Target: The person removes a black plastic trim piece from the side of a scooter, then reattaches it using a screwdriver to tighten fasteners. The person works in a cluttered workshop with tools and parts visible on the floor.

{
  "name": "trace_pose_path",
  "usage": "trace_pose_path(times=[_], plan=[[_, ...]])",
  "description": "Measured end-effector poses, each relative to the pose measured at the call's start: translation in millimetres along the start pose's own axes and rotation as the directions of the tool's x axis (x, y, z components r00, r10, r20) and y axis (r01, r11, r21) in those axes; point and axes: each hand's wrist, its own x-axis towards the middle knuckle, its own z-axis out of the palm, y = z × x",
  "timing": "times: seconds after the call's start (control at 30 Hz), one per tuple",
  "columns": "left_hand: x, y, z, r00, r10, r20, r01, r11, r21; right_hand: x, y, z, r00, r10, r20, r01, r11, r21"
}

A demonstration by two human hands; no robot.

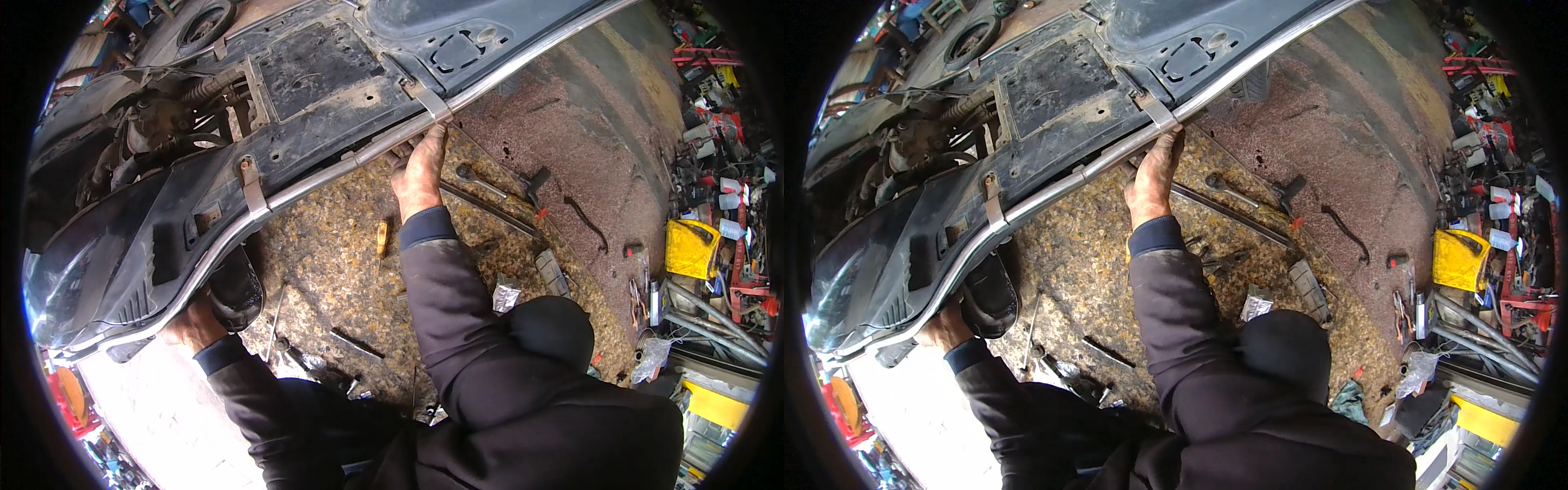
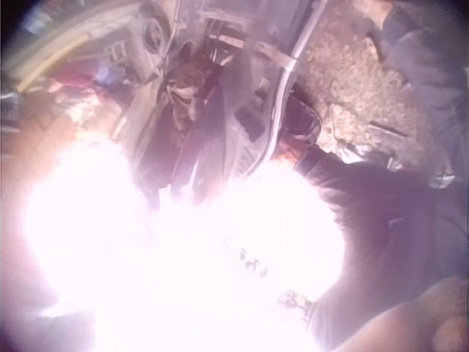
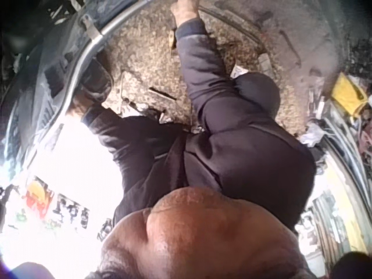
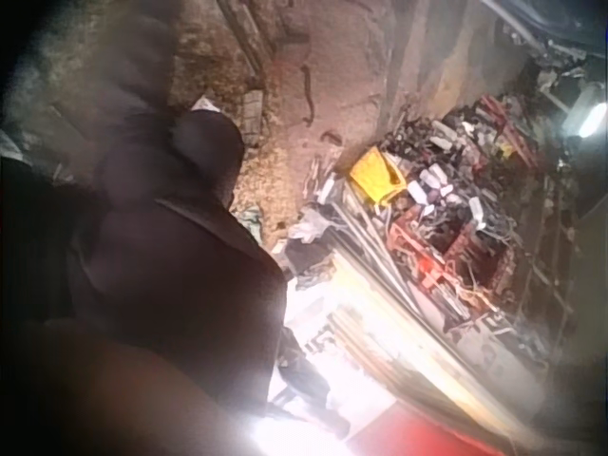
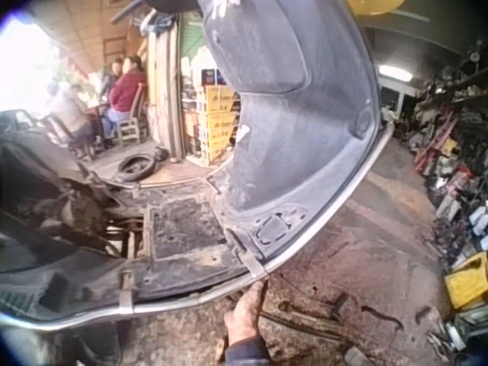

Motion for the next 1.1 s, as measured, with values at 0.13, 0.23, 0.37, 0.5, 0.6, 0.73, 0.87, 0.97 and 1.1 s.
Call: trace_pose_path(times=[0.13,0.23,0.37,0.5,0.6,0.73,0.87,0.97,1.1], plan=[[-8.8,2.5,-0.5,0.975,0.22,0.042,-0.21,0.835,0.508,1.3,-0.3,6.4,0.999,-0.047,-0.01,0.047,0.998,0.04],[-12.6,7.2,0.9,0.978,0.207,0.019,-0.133,0.555,0.821,2.4,1.9,8.6,0.998,-0.052,-0.046,0.054,0.998,0.025],[-12.5,7.4,1.5,0.962,0.272,0.026,-0.195,0.615,0.764,5.1,5.0,8.9,0.995,-0.094,0.016,0.094,0.995,0.031],[-10.0,8.7,6.4,0.991,0.131,0.008,-0.126,0.942,0.31,6.4,7.7,10.1,0.983,-0.178,0.041,0.177,0.983,0.041],[-9.2,15.6,13.2,0.993,-0.113,-0.032,0.112,0.993,-0.03,6.2,7.4,8.8,0.976,-0.2,0.092,0.192,0.977,0.089],[-15.4,25.9,20.6,0.968,-0.183,-0.171,0.194,0.98,0.048,7.7,5.6,5.7,0.961,-0.271,0.061,0.269,0.963,0.027],[-19.8,39.0,33.6,0.966,-0.236,-0.108,0.248,0.961,0.124,12.3,5.7,5.6,0.961,-0.276,0.019,0.274,0.959,0.066],[-25.1,49.0,50.2,0.878,-0.469,-0.094,0.335,0.744,-0.579,12.0,7.2,5.6,0.942,-0.333,-0.042,0.335,0.941,0.053],[-47.0,55.7,72.3,0.857,-0.475,-0.2,0.247,0.719,-0.649,10.7,7.4,4.1,0.923,-0.384,-0.001,0.383,0.921,0.076]])
